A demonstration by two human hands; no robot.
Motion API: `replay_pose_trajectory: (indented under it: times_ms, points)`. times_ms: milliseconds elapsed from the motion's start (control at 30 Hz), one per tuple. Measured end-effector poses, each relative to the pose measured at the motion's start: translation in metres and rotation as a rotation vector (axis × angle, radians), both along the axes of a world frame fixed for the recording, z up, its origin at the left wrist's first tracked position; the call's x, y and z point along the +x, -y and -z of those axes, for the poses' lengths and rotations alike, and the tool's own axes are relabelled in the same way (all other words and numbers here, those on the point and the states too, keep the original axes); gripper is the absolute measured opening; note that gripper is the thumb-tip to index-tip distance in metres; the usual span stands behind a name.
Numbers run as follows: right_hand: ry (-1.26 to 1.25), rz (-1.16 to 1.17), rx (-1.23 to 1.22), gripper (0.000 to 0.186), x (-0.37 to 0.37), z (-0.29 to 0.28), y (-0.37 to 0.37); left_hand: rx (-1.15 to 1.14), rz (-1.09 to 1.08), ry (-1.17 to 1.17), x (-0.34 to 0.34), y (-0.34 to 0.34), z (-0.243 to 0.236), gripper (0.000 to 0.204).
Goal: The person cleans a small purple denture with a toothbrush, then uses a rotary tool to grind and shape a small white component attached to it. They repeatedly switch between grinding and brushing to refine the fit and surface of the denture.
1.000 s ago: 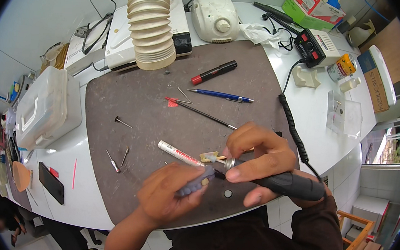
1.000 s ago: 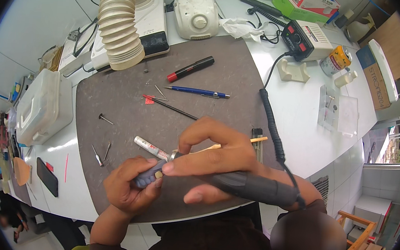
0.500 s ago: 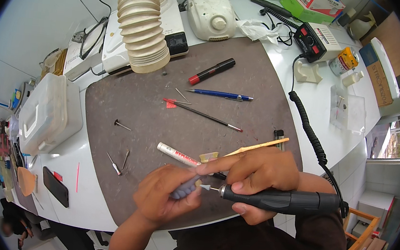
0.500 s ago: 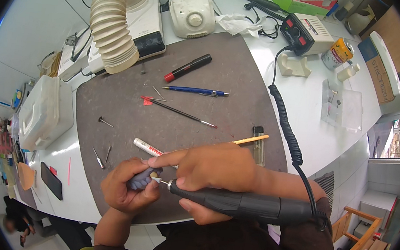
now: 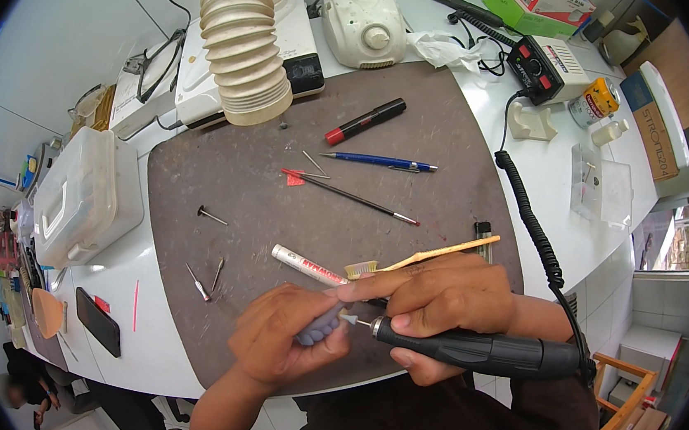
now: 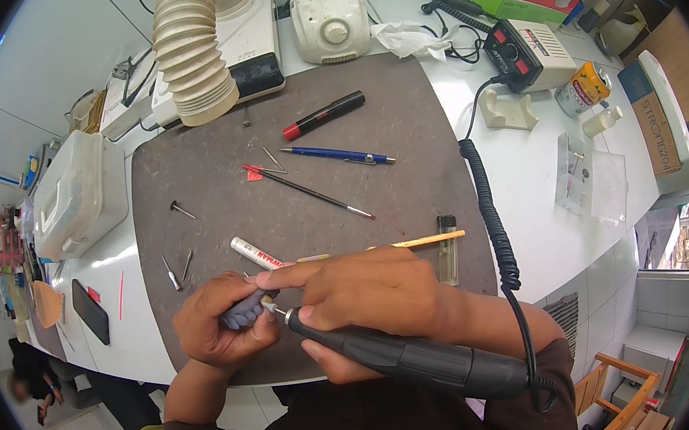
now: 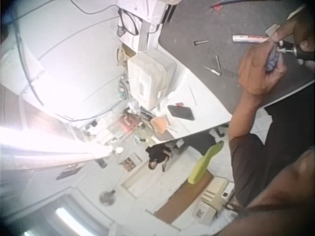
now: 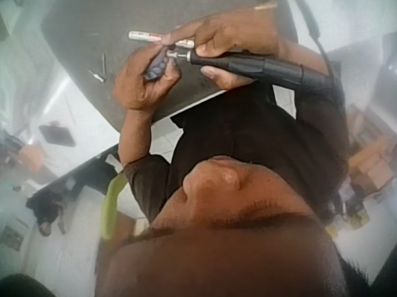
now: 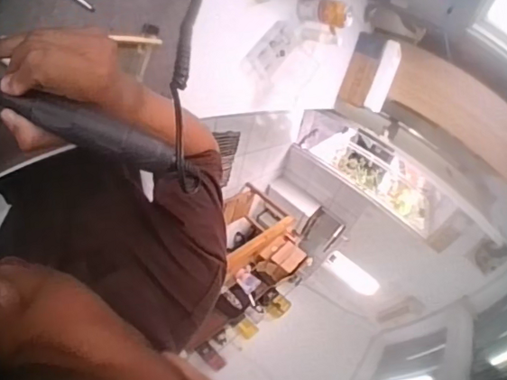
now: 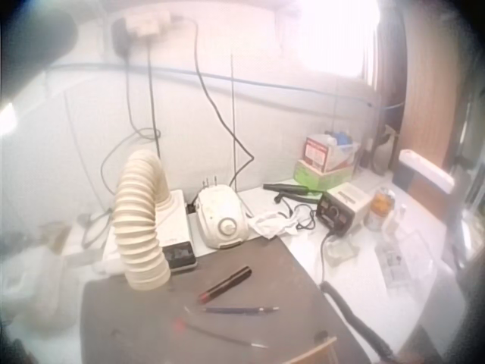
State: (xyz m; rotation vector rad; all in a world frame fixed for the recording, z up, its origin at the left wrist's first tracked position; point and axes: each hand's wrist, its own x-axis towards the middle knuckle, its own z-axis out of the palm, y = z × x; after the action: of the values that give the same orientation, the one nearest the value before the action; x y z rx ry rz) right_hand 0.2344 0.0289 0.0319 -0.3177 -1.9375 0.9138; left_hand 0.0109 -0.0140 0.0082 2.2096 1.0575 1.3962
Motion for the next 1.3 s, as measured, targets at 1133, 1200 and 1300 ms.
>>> replay_pose_trajectory:
  times_ms: [1133,1200,1300]
  points:
    - [0.04,0.029,0.028,0.035,0.003,-0.002,-0.007,-0.486,0.259,0.512,0.004,0.003,-0.004,0.028]
    - [0.053,0.023,0.025,0.034,0.003,-0.003,-0.008,-0.543,0.256,0.566,0.005,0.006,-0.003,0.027]
    - [0.067,0.01,0.008,0.033,0.003,-0.006,-0.008,-0.557,0.251,0.57,0.005,0.007,-0.004,0.027]
